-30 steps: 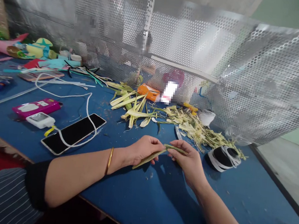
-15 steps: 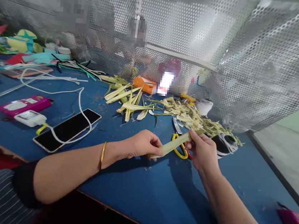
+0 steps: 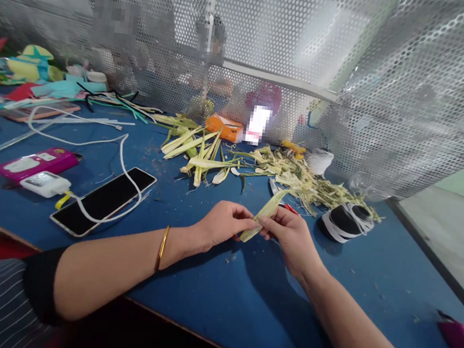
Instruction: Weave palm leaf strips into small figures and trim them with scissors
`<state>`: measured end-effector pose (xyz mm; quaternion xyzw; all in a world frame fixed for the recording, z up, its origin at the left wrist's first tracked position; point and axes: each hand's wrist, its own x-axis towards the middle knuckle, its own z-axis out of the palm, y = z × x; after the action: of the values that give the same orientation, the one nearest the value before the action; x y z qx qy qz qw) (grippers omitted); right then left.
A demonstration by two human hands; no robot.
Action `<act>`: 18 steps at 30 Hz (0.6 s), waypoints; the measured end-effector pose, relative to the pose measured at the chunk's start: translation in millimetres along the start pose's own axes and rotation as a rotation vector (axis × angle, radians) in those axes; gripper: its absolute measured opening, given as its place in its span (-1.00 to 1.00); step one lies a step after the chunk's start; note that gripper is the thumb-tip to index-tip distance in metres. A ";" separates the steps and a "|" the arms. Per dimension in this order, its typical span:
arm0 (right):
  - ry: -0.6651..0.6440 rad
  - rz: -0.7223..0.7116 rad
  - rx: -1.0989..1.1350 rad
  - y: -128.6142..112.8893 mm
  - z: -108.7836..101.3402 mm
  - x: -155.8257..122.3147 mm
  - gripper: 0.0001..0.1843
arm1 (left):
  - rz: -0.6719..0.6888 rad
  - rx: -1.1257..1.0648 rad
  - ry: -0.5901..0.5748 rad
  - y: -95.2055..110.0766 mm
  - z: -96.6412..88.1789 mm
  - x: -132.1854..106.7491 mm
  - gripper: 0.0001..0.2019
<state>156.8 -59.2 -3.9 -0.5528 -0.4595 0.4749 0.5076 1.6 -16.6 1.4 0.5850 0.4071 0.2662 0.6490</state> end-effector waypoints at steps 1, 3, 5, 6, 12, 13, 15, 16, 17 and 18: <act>-0.022 0.008 -0.032 -0.4 -1.4 0.2 -0.65 | 0.024 -0.008 0.011 -0.1 -0.2 0.1 -0.88; -0.066 0.030 -0.096 -1.5 -3.8 0.3 -0.65 | 0.049 -0.025 0.030 -0.5 -0.7 0.7 -0.87; -0.103 0.052 -0.133 -2.5 -4.2 -0.5 -0.66 | 0.032 -0.036 0.028 -1.3 -1.0 1.4 -0.85; -0.115 0.062 -0.140 -2.7 -3.9 -1.0 -0.65 | 0.017 -0.042 0.026 -1.7 -1.1 1.7 -0.85; -0.106 0.091 -0.101 -0.7 -2.4 -2.6 -0.65 | -0.013 -0.080 -0.010 -2.2 0.3 1.7 -0.88; -0.099 0.089 -0.095 -0.1 -2.6 -2.5 -0.65 | -0.017 -0.087 -0.017 -1.9 0.5 1.6 -0.87; -0.090 0.080 -0.085 0.7 -2.7 -2.5 -0.67 | -0.028 -0.099 -0.025 -1.4 0.6 1.5 -0.86; -0.087 0.076 -0.081 0.8 -2.6 -2.6 -0.68 | -0.034 -0.102 -0.027 -1.1 0.6 1.5 -0.85; -0.084 0.071 -0.074 0.7 -2.4 -2.8 -0.69 | -0.040 -0.107 -0.029 -0.9 0.6 1.5 -0.84; -0.083 0.068 -0.065 0.4 -2.0 -3.0 -0.69 | -0.047 -0.115 -0.033 -0.6 0.8 1.4 -0.83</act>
<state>158.4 -62.4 -4.1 -0.5638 -0.4764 0.4994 0.4536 2.9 -16.0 0.5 0.5412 0.3940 0.2642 0.6943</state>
